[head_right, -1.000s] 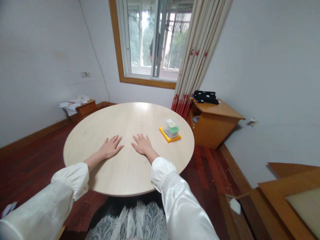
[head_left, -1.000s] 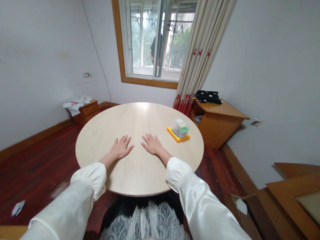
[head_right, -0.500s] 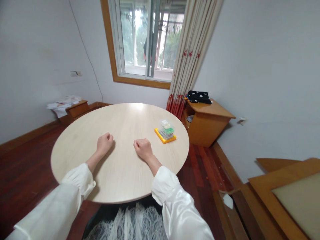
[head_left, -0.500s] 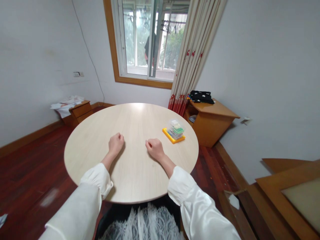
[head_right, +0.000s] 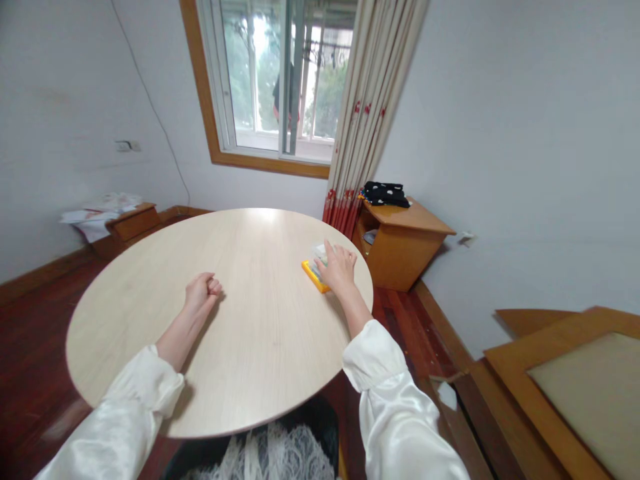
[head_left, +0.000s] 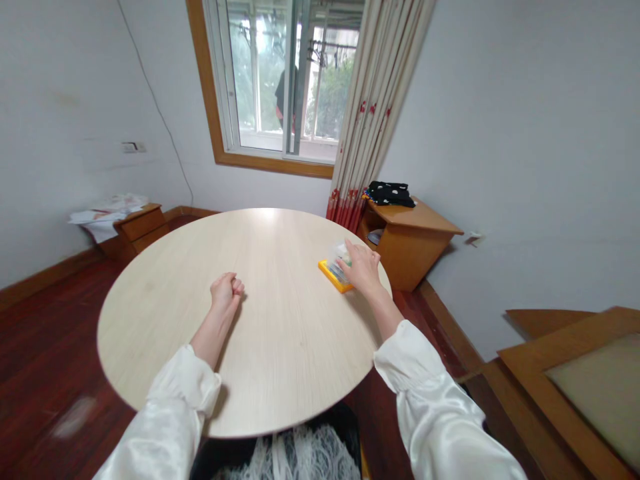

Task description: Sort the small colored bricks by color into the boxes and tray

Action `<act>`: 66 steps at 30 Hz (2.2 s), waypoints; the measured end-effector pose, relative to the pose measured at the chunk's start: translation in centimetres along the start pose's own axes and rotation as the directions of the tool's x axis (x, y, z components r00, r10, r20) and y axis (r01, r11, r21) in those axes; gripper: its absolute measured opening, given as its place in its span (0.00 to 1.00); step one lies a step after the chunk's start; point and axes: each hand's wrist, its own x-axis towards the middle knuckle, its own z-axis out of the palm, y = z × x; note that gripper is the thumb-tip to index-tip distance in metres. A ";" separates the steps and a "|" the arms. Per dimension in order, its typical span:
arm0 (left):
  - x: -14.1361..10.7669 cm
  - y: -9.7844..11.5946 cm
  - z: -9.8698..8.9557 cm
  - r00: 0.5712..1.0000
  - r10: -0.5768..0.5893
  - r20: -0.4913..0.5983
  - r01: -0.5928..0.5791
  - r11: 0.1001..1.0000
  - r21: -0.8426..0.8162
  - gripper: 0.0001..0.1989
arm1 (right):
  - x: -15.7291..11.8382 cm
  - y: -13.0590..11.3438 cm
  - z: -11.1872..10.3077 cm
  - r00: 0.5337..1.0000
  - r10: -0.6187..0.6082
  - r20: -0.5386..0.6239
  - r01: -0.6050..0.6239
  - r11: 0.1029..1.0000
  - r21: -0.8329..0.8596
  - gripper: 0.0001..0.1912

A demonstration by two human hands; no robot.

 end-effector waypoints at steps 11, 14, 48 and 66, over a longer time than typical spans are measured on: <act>-1.5 -1.1 2.3 0.874 -0.266 0.407 0.313 0.948 -0.052 0.08 | -0.1 -9.9 3.3 0.989 -0.125 0.078 0.067 0.853 0.517 0.23; -1.8 -1.3 2.4 0.728 -0.416 0.545 0.532 0.844 -0.066 0.20 | -1.6 -13.9 6.3 0.968 -0.200 0.155 0.056 0.768 0.638 0.21; 0.3 -0.8 1.5 0.843 -0.356 0.402 0.425 0.900 -0.094 0.22 | -1.5 -15.1 10.7 0.921 -0.357 0.154 0.124 0.644 0.755 0.21; 1.4 -1.7 0.3 0.894 -0.162 0.417 0.087 0.977 0.194 0.24 | -0.7 -13.8 12.6 0.970 -0.076 0.230 -0.128 0.646 0.753 0.15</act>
